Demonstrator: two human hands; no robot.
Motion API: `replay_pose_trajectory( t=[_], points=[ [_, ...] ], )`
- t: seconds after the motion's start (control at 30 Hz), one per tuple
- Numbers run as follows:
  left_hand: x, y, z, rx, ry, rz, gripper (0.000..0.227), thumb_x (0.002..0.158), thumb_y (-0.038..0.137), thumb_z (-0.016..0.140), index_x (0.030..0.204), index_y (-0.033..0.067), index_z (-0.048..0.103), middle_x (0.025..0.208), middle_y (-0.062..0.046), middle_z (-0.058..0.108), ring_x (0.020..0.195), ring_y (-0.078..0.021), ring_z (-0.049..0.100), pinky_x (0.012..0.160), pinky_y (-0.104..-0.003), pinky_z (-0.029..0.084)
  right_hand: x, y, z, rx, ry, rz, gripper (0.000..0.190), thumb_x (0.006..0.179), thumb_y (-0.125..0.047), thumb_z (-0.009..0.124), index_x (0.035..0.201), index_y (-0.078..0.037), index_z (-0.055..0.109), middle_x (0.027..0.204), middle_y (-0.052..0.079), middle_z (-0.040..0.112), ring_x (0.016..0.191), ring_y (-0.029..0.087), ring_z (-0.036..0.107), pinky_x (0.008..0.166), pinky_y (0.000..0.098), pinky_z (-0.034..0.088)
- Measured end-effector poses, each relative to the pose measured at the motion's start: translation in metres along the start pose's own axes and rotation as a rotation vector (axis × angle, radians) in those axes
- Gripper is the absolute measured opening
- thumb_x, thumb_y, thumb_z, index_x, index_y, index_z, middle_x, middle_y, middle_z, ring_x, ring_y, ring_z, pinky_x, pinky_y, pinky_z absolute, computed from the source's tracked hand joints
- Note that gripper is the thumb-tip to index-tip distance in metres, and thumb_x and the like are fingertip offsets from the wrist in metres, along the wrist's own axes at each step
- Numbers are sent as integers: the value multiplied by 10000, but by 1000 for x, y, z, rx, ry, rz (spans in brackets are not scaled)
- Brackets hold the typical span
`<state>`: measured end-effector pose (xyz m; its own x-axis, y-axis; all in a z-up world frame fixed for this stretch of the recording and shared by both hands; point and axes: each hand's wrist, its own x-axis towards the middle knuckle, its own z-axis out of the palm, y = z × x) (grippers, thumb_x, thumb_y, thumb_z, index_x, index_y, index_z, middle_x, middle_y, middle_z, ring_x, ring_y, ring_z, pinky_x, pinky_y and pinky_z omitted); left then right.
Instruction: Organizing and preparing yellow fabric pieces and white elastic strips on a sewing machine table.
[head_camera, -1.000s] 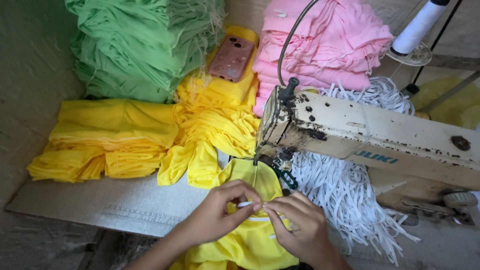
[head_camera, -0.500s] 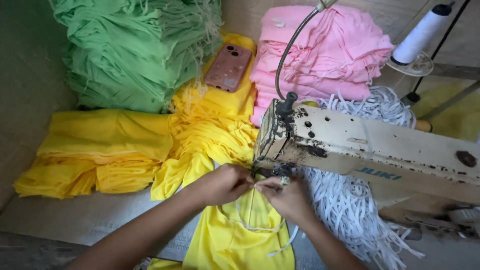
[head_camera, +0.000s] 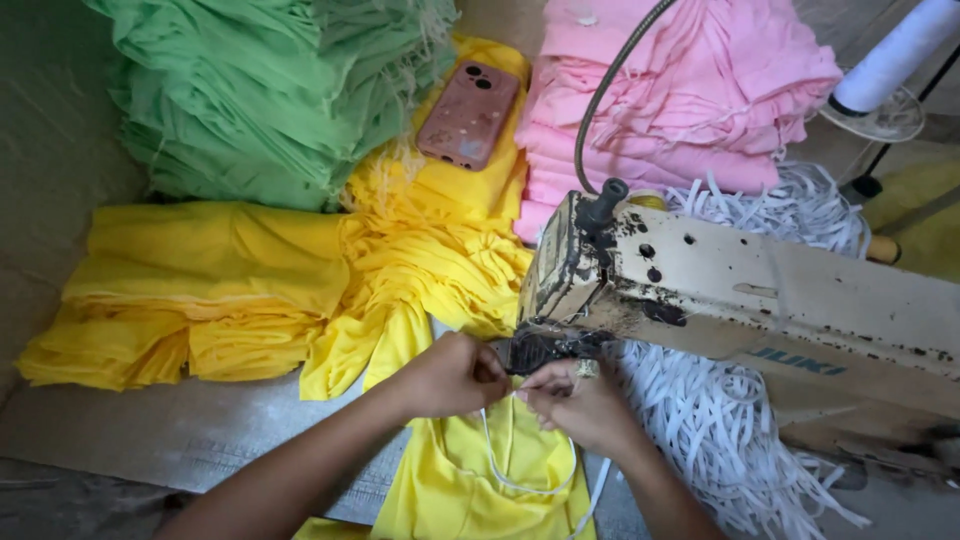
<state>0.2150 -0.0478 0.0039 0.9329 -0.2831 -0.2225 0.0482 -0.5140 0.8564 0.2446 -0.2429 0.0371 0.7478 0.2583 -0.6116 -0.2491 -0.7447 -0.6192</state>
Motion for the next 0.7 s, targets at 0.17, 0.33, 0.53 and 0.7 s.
replay_pose_trajectory(
  t=[0.17,0.33,0.53,0.7],
  points=[
    [-2,13,0,18,55,-127,142,842,159,712,717,115,763,665,10,705,607,-79,611,565,-273,465,-19,-23,0,-156,36,48,192,943,-296,665,1057,-201,787,1007,-37,802,757,116,705,757,271,503],
    [0,-2,-5,426,251,172,260,700,313,760,941,216,748,891,9,723,866,-244,657,807,-420,492,-25,-42,-1,-271,11,141,296,990,-203,639,1272,-289,626,1277,-119,714,514,56,437,450,163,333],
    [-2,-20,-1,416,171,516,218,881,270,727,1076,263,823,1137,1,688,1125,-247,559,908,-463,422,-23,-28,0,-304,72,47,47,980,-252,687,991,-298,692,778,-84,543,584,78,432,511,213,318],
    [5,-26,0,515,304,763,123,896,195,709,972,161,799,998,-14,708,930,-227,640,832,-409,484,8,15,8,-248,171,-223,82,933,-222,692,1009,-249,704,961,-53,708,760,108,593,674,235,424]
  ],
)
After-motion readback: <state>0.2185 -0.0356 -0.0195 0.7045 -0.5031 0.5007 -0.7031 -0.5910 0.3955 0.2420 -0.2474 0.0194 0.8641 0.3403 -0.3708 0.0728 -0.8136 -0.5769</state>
